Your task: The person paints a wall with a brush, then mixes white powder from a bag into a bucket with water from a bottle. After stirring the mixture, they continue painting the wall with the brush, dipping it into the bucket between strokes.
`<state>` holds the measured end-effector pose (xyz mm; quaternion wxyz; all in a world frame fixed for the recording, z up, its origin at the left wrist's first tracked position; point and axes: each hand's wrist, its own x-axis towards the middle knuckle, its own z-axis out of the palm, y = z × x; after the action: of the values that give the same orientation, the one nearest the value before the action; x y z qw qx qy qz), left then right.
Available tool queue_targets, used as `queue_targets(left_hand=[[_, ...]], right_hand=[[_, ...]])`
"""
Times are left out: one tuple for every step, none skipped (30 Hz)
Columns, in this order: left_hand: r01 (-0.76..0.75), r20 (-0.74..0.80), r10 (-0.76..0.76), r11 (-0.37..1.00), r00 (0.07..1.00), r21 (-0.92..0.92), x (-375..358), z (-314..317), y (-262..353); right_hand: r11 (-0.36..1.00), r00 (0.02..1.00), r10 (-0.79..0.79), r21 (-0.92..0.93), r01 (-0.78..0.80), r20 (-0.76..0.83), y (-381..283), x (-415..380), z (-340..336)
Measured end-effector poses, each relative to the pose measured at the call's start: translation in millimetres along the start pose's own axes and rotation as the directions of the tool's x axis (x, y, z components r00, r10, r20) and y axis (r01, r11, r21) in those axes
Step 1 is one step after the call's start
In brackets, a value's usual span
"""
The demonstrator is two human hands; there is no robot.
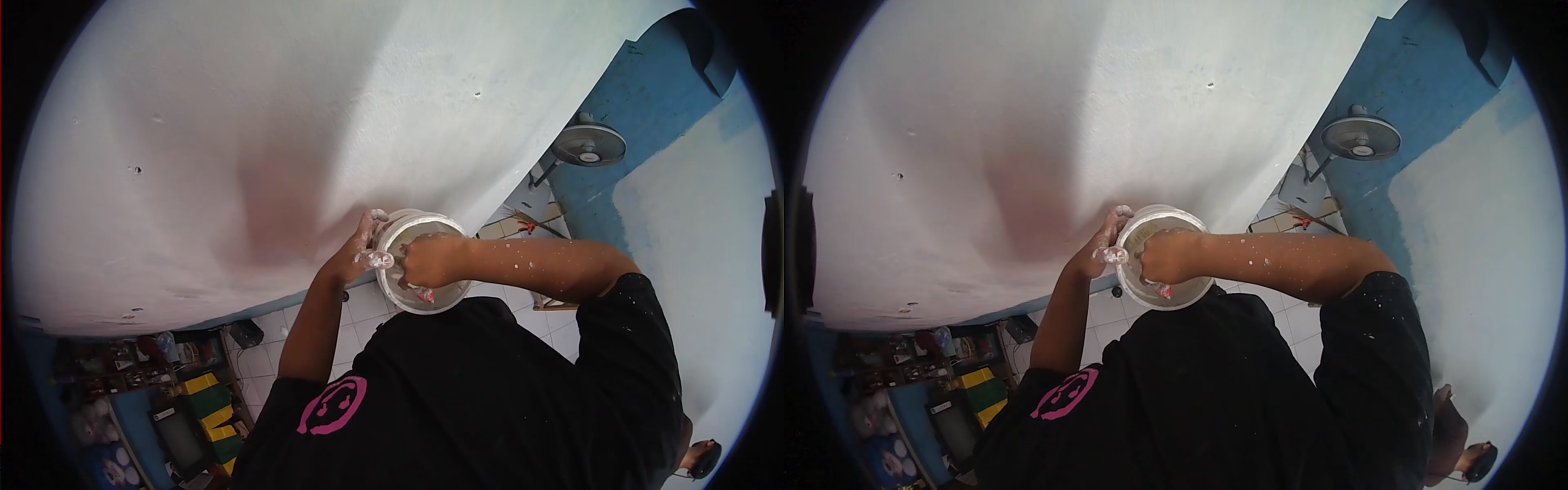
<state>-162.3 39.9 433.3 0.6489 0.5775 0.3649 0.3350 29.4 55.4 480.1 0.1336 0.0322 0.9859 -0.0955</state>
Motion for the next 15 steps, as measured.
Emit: queue_targets(left_hand=[[-0.005,0.02,0.004,1.0,1.0,0.017,2,-1,-3],[-0.009,0.041,0.007,0.999,0.999,0.037,3,-1,-3],[0.012,0.026,-0.013,0.999,1.0,0.039,3,-2,-5],[0.031,0.013,-0.031,0.999,0.999,0.038,2,-1,-6],[0.048,-0.004,-0.048,0.998,0.999,0.035,2,0,-8],[0.048,-0.05,-0.049,0.999,0.998,-0.02,3,2,-14],[0.047,-0.097,-0.054,0.996,0.994,-0.074,2,5,-19],[0.044,-0.142,-0.062,0.991,0.988,-0.127,1,6,-23],[0.049,-0.172,-0.08,0.983,0.982,-0.175,1,8,-27],[0.054,-0.2,-0.1,0.973,0.975,-0.225,0,14,-27],[0.058,-0.226,-0.123,0.96,0.966,-0.275,0,19,-27],[0.015,-0.238,-0.078,0.966,0.968,-0.258,-1,22,-28],[-0.028,-0.251,-0.034,0.971,0.967,-0.239,-2,26,-29],[-0.072,-0.264,0.012,0.973,0.964,-0.22,-2,28,-29],[-0.07,-0.266,0.01,0.974,0.964,-0.217,-2,28,-30]], right_hand=[[0.999,0.999,0.043,-0.03,-0.044,-0.021,-3,-2,-2],[0.994,0.995,0.086,-0.059,-0.089,-0.045,-7,-7,-6],[0.987,0.989,0.131,-0.083,-0.136,-0.07,-9,-8,-8],[0.976,0.975,0.198,-0.074,-0.206,-0.101,-8,-9,-6],[0.96,0.956,0.261,-0.065,-0.271,-0.13,-5,-9,-3],[0.941,0.934,0.321,-0.054,-0.333,-0.157,-2,-11,0],[0.927,0.912,0.368,0.001,-0.374,-0.182,0,-13,2],[0.911,0.897,0.412,0.043,-0.411,-0.158,0,-11,4],[0.89,0.88,0.456,0.084,-0.449,-0.132,-1,-10,5],[0.865,0.861,0.499,0.126,-0.486,-0.102,-3,-10,5],[0.829,0.829,0.55,0.187,-0.528,-0.101,-3,-9,5],[0.787,0.794,0.601,0.248,-0.565,-0.097,-3,-9,2],[0.74,0.756,0.648,0.307,-0.598,-0.089,-3,-11,0],[0.696,0.731,0.68,0.368,-0.617,-0.059,-3,-13,-5],[0.648,0.707,0.707,0.427,-0.631,-0.028,-3,-15,-11]])
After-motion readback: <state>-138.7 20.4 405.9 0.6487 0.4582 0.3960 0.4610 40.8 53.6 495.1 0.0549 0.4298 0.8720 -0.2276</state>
